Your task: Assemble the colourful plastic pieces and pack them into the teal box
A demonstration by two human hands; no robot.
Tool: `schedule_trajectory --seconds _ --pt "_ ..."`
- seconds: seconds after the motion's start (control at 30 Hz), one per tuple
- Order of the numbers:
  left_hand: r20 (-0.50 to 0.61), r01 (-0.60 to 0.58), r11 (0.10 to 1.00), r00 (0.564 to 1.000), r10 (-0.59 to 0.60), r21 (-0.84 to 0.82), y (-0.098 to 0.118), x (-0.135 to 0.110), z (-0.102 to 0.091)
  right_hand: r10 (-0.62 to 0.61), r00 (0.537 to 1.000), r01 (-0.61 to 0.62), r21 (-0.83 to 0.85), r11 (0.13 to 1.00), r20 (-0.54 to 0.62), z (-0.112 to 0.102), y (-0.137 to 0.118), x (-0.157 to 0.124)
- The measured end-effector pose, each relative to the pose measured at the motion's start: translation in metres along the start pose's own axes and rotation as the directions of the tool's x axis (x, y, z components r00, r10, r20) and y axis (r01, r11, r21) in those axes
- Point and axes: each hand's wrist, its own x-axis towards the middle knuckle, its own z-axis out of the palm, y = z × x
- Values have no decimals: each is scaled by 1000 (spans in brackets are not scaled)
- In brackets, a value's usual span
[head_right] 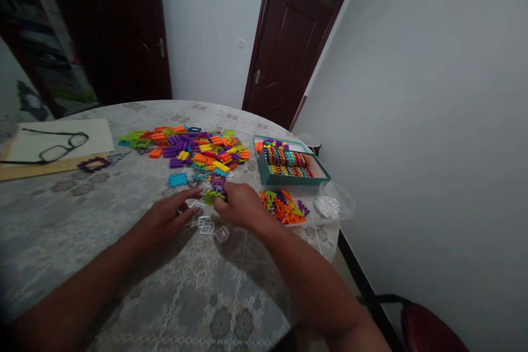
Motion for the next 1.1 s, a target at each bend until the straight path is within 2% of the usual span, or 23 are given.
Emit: schedule_trajectory --seconds 0.07,0.17,0.27,0.4,0.5,0.67,0.87,1.1 --pt "-18 3 1000 1000 -3 6 1 1 -3 66 990 -68 -16 998 -121 -29 17 0" --pt "-25 8 1000 1000 -7 24 2 2 -6 176 931 -211 -76 975 -319 -65 55 6" --pt "-32 5 999 999 -4 35 1 1 -5 285 874 -363 -141 921 -393 -82 94 16" --pt "-31 -1 998 1000 3 69 -6 0 -2 426 854 -496 -221 840 -299 -75 124 32" --pt "-12 -7 997 1000 8 76 -10 0 -1 510 832 -551 -221 805 -218 -63 132 45" --pt "-6 7 999 1000 -7 54 -7 0 -4 558 808 -588 -194 785 -190 -51 140 62" --pt "-18 15 999 1000 -14 35 -3 0 -5 524 848 -530 -139 837 -79 -46 147 66" --pt "12 -2 998 1000 1 64 -7 1 -3 427 903 -428 -5 904 43 -61 156 58"
